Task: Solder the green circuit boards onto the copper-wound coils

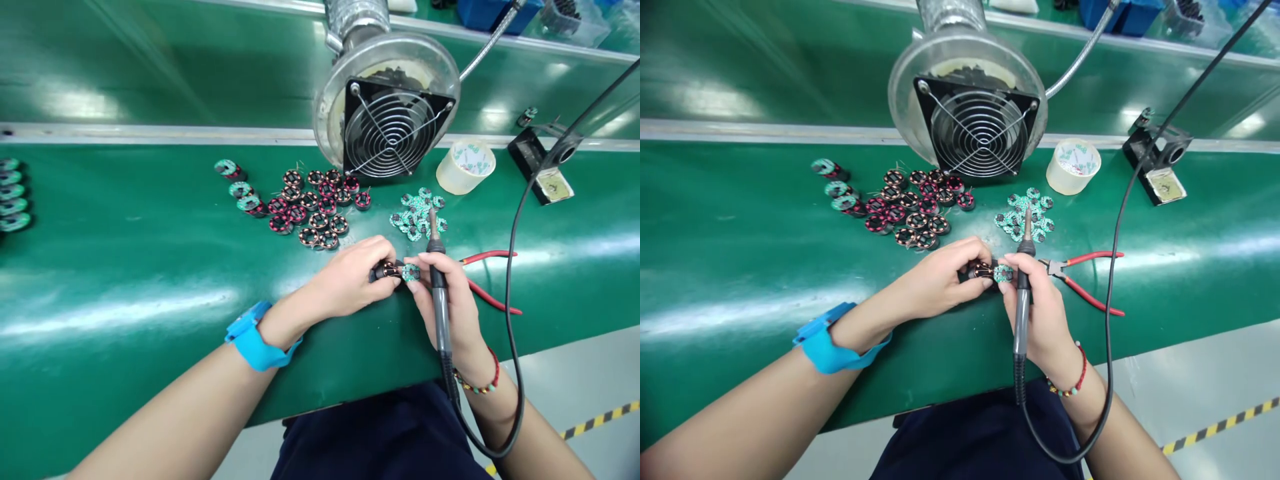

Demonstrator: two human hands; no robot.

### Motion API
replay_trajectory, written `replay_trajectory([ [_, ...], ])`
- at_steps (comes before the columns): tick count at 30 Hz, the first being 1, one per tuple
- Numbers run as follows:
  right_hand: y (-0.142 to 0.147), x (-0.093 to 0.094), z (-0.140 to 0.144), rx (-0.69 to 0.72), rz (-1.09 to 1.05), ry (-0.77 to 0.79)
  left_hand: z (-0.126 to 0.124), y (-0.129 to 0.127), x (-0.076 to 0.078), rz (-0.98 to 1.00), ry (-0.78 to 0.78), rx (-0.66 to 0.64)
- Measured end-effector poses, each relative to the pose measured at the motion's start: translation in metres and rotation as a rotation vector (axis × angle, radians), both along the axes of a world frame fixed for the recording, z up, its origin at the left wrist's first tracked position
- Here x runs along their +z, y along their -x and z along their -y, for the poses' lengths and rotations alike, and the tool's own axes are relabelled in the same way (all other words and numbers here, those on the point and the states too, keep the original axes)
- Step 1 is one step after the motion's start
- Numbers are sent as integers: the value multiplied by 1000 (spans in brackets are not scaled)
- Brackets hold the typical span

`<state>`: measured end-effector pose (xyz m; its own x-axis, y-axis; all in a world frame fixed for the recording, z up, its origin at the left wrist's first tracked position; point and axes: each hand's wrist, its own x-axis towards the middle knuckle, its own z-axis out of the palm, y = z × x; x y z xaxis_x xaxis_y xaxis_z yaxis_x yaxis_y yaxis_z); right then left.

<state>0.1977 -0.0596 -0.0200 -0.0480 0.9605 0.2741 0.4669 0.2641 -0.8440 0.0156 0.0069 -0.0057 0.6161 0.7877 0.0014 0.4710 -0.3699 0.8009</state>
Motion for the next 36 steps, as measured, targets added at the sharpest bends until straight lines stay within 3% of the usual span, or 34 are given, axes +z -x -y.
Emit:
replay_trajectory([
  [6,-1,5,0,24,10,-160,4,6,6,207,165,122],
  [12,-5,8,0,149,100,-323,15,1,10,549,842,240],
  [17,-5,8,0,193,137,-419,20,-3,11,680,1020,272],
  [20,-2,7,0,193,158,-445,23,-8,13,705,1023,272],
  [28,3,7,-1,108,404,-351,29,-11,15,629,822,228],
  [31,4,8,0,121,387,-341,27,-10,17,568,769,237],
  [34,2,6,2,119,282,-329,14,5,25,482,610,385],
  [36,0,4,3,97,223,-312,0,30,30,389,382,574],
])
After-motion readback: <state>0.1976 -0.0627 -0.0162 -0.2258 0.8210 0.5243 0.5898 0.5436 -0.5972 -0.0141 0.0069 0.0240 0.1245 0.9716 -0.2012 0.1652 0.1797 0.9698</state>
